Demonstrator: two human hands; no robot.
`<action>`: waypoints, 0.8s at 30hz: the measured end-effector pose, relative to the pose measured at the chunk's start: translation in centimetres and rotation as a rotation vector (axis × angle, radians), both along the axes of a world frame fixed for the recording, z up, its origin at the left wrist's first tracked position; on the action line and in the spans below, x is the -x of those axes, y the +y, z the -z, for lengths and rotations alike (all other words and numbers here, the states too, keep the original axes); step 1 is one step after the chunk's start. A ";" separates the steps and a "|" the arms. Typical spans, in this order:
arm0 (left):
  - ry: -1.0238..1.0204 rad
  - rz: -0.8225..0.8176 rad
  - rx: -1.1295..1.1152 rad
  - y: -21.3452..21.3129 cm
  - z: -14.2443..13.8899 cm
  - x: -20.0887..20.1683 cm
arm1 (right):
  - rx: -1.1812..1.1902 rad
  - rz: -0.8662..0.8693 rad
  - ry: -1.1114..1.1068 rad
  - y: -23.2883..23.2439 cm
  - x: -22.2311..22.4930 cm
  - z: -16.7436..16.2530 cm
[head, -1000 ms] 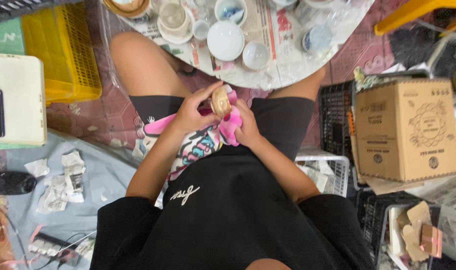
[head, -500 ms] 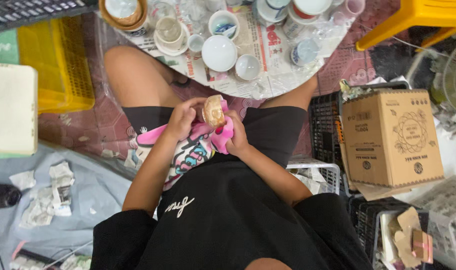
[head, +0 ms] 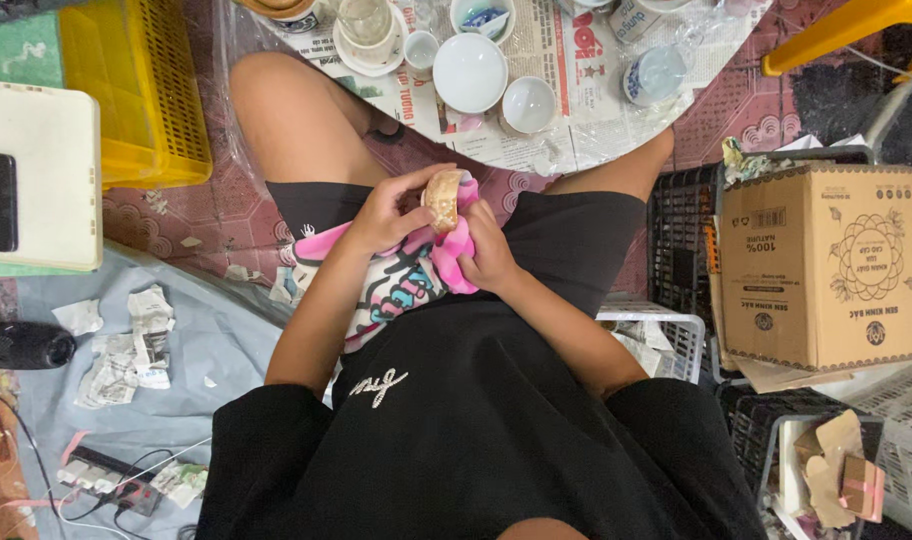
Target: The person sits on the floor and wipes various ceramic dishes, including bowls and cups, using a pink patterned cloth. They handle each item individually, wiping the exterior and interior surfaces before placing them back on the floor.
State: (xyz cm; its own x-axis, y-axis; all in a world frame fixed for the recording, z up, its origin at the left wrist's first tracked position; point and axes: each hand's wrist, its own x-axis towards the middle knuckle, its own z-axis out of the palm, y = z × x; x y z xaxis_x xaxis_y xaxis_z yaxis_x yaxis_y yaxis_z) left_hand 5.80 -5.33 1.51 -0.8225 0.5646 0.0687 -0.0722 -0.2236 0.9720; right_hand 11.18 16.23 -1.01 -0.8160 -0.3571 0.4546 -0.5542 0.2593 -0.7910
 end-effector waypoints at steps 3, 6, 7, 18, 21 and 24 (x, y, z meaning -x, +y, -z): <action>-0.014 -0.035 0.070 0.0 -1.2 -0.2 | 0.027 0.048 -0.057 -0.1 -0.1 0.5; 0.112 -0.126 0.304 0.3 -2.3 -0.3 | 0.090 0.053 -0.139 0.2 -0.1 1.1; 0.178 -0.171 0.405 0.4 -2.7 -0.3 | 0.131 0.042 -0.169 0.3 -0.1 1.4; 0.930 -0.301 0.499 1.6 -4.0 -0.8 | 0.380 0.090 -0.561 0.2 -1.1 4.6; 0.950 -0.288 0.520 1.8 -4.4 -1.1 | 0.439 0.085 -0.582 -0.1 -1.4 4.1; 0.772 -0.258 0.524 1.5 -4.5 -1.4 | 0.345 0.035 -0.456 0.2 -1.0 3.0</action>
